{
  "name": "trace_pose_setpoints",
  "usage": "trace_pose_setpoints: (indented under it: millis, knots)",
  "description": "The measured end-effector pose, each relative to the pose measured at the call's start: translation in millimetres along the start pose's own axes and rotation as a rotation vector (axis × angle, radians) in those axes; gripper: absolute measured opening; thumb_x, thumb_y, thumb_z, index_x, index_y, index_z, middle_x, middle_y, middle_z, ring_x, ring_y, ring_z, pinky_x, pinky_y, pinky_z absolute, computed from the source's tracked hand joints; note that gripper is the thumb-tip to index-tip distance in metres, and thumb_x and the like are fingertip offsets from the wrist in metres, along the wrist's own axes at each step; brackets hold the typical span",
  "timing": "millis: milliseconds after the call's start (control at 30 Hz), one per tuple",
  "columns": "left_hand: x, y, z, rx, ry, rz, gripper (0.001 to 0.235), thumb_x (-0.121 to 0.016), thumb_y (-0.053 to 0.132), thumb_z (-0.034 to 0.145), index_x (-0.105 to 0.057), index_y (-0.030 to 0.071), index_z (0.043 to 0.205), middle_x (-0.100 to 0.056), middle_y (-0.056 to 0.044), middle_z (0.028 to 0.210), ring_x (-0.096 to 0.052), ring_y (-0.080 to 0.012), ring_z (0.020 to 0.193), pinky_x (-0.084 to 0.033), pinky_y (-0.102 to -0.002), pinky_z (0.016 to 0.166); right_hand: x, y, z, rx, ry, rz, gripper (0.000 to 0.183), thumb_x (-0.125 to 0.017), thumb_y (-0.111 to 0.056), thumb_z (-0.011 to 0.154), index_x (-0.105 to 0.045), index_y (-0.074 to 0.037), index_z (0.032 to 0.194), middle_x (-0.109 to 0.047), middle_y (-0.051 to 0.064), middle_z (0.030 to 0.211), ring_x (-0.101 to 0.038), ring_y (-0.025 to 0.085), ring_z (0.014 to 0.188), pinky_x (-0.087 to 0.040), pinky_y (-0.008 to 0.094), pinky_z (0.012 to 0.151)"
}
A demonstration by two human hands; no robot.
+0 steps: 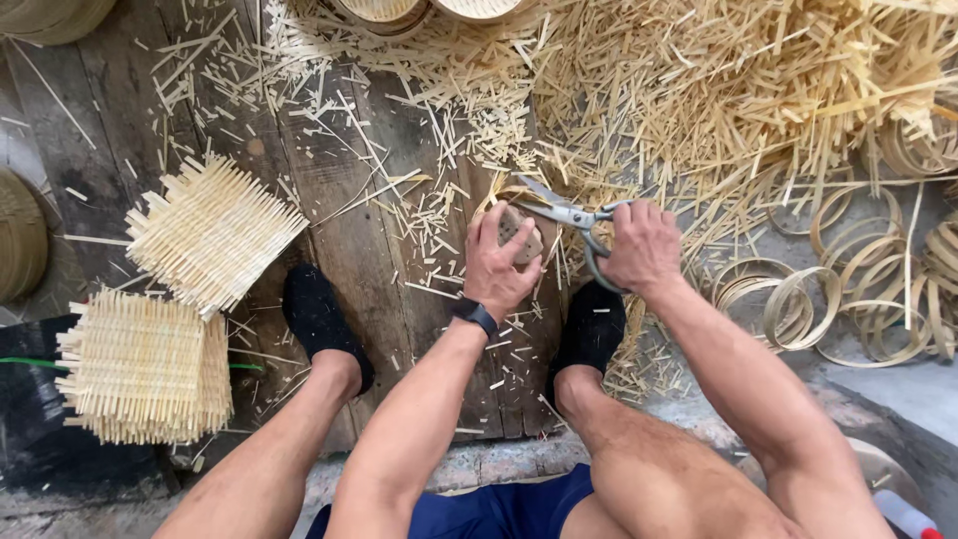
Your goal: The person assembles small round bamboo baskets by placing woven bamboo mats into circular bamboo rings, then uses shears to trim excess bamboo strands around the edges. The person repeats this process for multiple baskets, stacking finished units nearby.
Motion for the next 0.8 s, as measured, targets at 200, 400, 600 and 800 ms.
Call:
trace_pose_setpoints:
  millis: [200, 400, 600, 800]
  knots:
    - [12, -6, -3, 0.117, 0.049, -0.073, 0.077, -0.090, 0.023, 0.064, -0.056, 0.012, 0.131, -0.043, -0.024, 0.140, -0.043, -0.0436, 0.134, -0.042, -0.051, 0.112, -9, 26, -2, -0.027, -0.199, 0.099, 0.032, -0.057, -0.035, 0.105, -0.065, -0.004, 0.102, -0.063, 0.010, 0.088, -0.060, 0.020, 0.073, -0.054, 0.037, 0.065]
    - [-10, -9, -14, 0.284, 0.134, -0.070, 0.083, -0.082, 0.016, 0.075, -0.043, 0.007, 0.147, -0.048, -0.023, 0.131, -0.050, -0.0403, 0.125, -0.046, -0.048, 0.109, 13, 6, -2, 0.101, 0.267, 0.026, 0.044, -0.072, -0.042, 0.072, -0.066, -0.001, 0.087, -0.062, 0.012, 0.075, -0.061, 0.024, 0.066, -0.052, 0.038, 0.058]
    - [-6, -21, -13, 0.331, 0.155, -0.176, 0.079, -0.081, 0.014, 0.077, -0.043, 0.005, 0.146, -0.055, -0.021, 0.137, -0.056, -0.0388, 0.127, -0.046, -0.047, 0.110, -11, 19, 3, -0.025, -0.102, 0.117, 0.023, -0.064, -0.025, 0.101, -0.067, -0.002, 0.104, -0.066, 0.014, 0.097, -0.063, 0.021, 0.080, -0.055, 0.037, 0.068]
    - [-4, -18, -9, 0.220, 0.087, -0.233, 0.074, -0.079, 0.009, 0.075, -0.049, 0.008, 0.142, -0.059, -0.018, 0.138, -0.058, -0.0358, 0.129, -0.047, -0.043, 0.113, 0, 9, 2, 0.080, 0.173, -0.001, 0.038, -0.070, -0.034, 0.074, -0.069, 0.000, 0.091, -0.066, 0.014, 0.080, -0.063, 0.022, 0.069, -0.055, 0.035, 0.061]
Point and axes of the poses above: each hand's wrist, its own z-axis towards the middle knuckle, its own x-axis out of the back of the hand, y = z × x, the point moved 6 cm from there along z, towards the middle knuckle
